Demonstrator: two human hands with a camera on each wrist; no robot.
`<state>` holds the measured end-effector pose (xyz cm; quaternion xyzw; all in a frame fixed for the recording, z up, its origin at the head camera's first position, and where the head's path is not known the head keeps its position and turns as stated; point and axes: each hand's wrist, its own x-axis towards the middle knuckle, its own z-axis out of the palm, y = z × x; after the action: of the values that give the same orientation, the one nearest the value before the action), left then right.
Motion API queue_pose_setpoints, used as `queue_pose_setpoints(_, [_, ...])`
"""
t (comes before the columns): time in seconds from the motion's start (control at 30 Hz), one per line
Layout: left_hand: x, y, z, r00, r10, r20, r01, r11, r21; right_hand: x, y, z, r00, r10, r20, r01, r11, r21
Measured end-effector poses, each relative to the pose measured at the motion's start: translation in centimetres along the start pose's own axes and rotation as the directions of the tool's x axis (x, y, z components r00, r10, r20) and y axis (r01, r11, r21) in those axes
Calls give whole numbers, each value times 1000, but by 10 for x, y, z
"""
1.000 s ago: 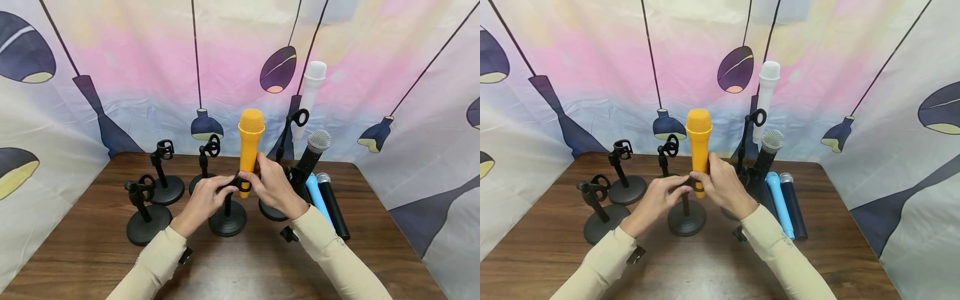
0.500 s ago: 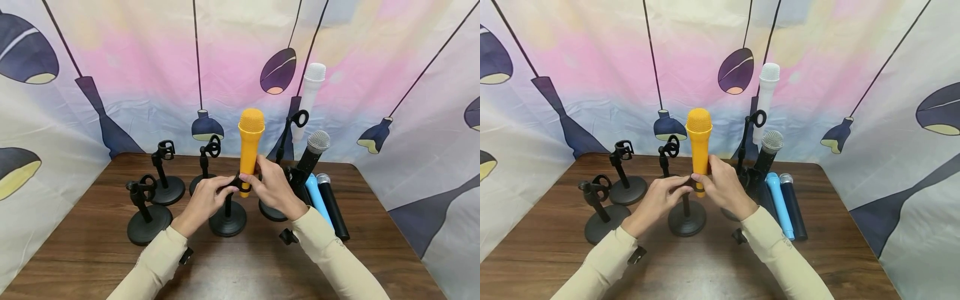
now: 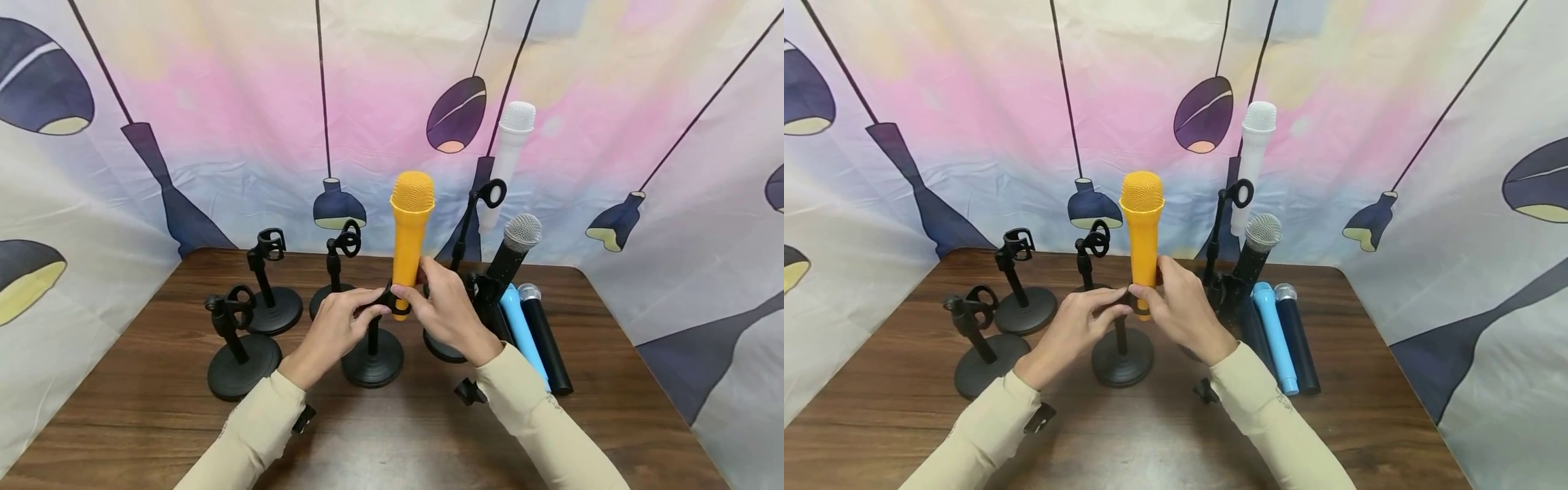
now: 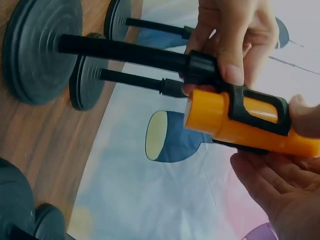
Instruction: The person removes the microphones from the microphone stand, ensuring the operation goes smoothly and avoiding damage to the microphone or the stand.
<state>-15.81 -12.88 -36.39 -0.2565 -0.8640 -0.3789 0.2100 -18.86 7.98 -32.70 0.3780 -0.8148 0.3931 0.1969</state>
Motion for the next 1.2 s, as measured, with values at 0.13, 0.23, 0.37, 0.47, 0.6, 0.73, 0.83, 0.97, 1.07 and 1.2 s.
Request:
queue_pose_setpoints(0.13, [0,0,0,1000,-1,-4,1,1000,0,3,-3,-2,1000,-13,-29,11,998,-56])
queue_pose_setpoints(0.23, [0,0,0,1000,0,-8,0,1000,3,5,-5,-5,1000,5,-6,-6,999,-49])
queue_pose_setpoints(0.37, [0,1,-1,1000,1,-5,-1,1000,-1,6,-5,-9,999,17,37,-17,1000,-3])
queue_pose_setpoints(0.47, [0,1,-1,1000,-1,-8,1,1000,-2,6,-3,-9,999,7,42,-9,999,41])
queue_pose_setpoints(0.6, [0,0,-1,1000,-7,-8,7,1000,0,5,-2,-8,1000,-27,14,27,999,29])
queue_pose_setpoints(0.73, [0,0,0,1000,-12,-3,12,1000,0,3,-3,-6,999,-32,12,32,999,-12])
queue_pose_setpoints(0.83, [-1,0,0,1000,-15,-5,15,1000,-2,2,-4,-7,999,-18,28,18,1000,-24])
queue_pose_setpoints(0.97, [-1,0,0,1000,-15,-9,14,1000,-8,4,-7,-9,1000,-26,2,26,1000,-6])
queue_pose_setpoints(1.07, [-2,1,0,1000,-9,-11,9,1000,-8,6,-9,-11,996,-57,-64,59,997,40])
queue_pose_setpoints(1.2, [-3,2,1,1000,-8,-6,8,1000,-4,10,-11,-13,989,-86,-123,98,991,92])
